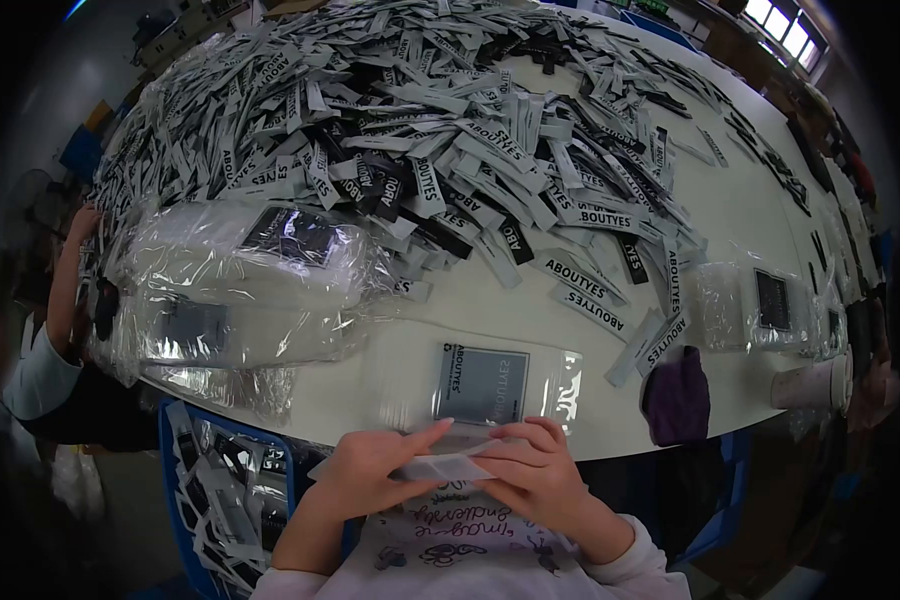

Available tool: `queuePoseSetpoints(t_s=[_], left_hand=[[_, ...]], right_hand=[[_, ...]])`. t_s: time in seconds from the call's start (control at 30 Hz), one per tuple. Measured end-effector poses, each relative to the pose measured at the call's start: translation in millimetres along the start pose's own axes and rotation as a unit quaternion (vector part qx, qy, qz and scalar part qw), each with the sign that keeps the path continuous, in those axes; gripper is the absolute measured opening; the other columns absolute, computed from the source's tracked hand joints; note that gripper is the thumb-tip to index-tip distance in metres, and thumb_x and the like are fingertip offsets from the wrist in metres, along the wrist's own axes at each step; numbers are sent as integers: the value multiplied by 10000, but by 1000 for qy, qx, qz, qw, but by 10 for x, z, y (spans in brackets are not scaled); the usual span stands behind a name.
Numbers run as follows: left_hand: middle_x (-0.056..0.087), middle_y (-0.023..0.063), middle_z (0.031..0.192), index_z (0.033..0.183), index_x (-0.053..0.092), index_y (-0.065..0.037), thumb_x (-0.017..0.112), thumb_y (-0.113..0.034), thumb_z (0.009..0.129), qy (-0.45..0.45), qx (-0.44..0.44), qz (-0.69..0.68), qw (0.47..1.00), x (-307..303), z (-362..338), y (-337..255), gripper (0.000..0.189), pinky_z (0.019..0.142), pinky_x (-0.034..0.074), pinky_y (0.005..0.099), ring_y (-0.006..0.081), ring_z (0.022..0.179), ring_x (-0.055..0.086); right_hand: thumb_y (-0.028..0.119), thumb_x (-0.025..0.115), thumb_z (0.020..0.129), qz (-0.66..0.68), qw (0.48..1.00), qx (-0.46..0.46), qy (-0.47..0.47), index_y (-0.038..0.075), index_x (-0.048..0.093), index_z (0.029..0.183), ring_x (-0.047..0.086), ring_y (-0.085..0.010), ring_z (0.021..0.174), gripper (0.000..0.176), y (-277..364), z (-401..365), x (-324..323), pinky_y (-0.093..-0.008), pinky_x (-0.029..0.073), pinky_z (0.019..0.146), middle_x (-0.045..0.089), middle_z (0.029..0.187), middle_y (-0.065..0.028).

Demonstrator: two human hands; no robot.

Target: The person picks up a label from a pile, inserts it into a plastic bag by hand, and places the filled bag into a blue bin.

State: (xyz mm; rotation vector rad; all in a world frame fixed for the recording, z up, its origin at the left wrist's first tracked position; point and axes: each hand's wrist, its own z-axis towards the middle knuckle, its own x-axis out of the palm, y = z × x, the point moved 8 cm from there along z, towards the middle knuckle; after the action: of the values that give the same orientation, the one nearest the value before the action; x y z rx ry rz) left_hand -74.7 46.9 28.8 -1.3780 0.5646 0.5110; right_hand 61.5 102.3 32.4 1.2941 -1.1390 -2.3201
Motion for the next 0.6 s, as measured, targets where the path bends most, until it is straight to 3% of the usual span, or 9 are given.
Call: queuePoseSetpoints(t_s=[0.13,0.23,0.27,0.33,0.37,0.4,0.43,0.5,0.6], left_hand=[[611,40,706,1213,500,-103,740,-195,618,15,40,7,999,138,62,-73,649,520,461,294,212,573,573],[606,52,690,1187,523,-103,741,-186,637,29,13,22,999,283,29,-74,597,517,458,264,178,563,573],[613,60,704,1146,552,-87,738,-167,656,-18,-41,-49,998,267,-21,27,530,518,454,246,155,571,576],[620,67,718,1104,581,-71,734,-147,675,-68,-93,-122,986,219,-37,88,463,520,450,227,131,579,578],[627,75,737,1043,607,-48,726,-125,690,-60,-133,-207,967,216,-18,80,380,520,446,216,119,589,577],[633,83,756,982,633,-26,718,-102,706,-50,-171,-289,940,243,-10,97,299,520,442,205,108,600,576],[633,83,756,982,633,-26,718,-102,706,-51,-169,-290,941,238,1,96,299,520,442,205,108,600,576],[650,104,772,893,659,4,650,-32,746,-66,-134,-388,910,216,25,67,151,590,460,222,103,683,605],[653,114,788,894,651,18,646,-18,720,-82,-54,-261,960,103,41,-43,178,584,458,222,135,692,618]], right_hand=[[176,676,713,98,990,-42,88,136,627,978,523,-171,933,273,-38,-40,266,-389,349,888,593,937,36],[144,685,714,27,994,-29,104,106,624,975,518,-170,980,270,-48,27,94,-372,385,869,599,959,10],[144,685,714,25,994,-28,103,106,624,975,518,-170,980,270,24,65,88,-372,385,869,599,959,10],[80,683,713,104,970,112,-192,63,626,955,562,-178,898,250,-83,97,-315,-312,452,769,618,919,-40],[80,683,713,101,971,109,-190,63,626,955,562,-178,898,250,-109,65,-328,-312,452,769,618,919,-40],[51,678,709,169,967,149,-115,46,627,943,576,-182,824,240,-230,15,-202,-286,465,709,623,884,-60],[22,673,704,237,952,188,-41,30,628,931,591,-187,749,231,-313,-34,-60,-260,477,649,629,848,-80],[11,669,718,261,952,157,-38,19,628,905,589,-161,710,192,-307,-36,-60,-245,468,644,630,831,-91],[2,648,730,265,956,127,-22,24,637,885,595,-166,688,156,-232,15,-68,-249,467,642,634,814,-90]])
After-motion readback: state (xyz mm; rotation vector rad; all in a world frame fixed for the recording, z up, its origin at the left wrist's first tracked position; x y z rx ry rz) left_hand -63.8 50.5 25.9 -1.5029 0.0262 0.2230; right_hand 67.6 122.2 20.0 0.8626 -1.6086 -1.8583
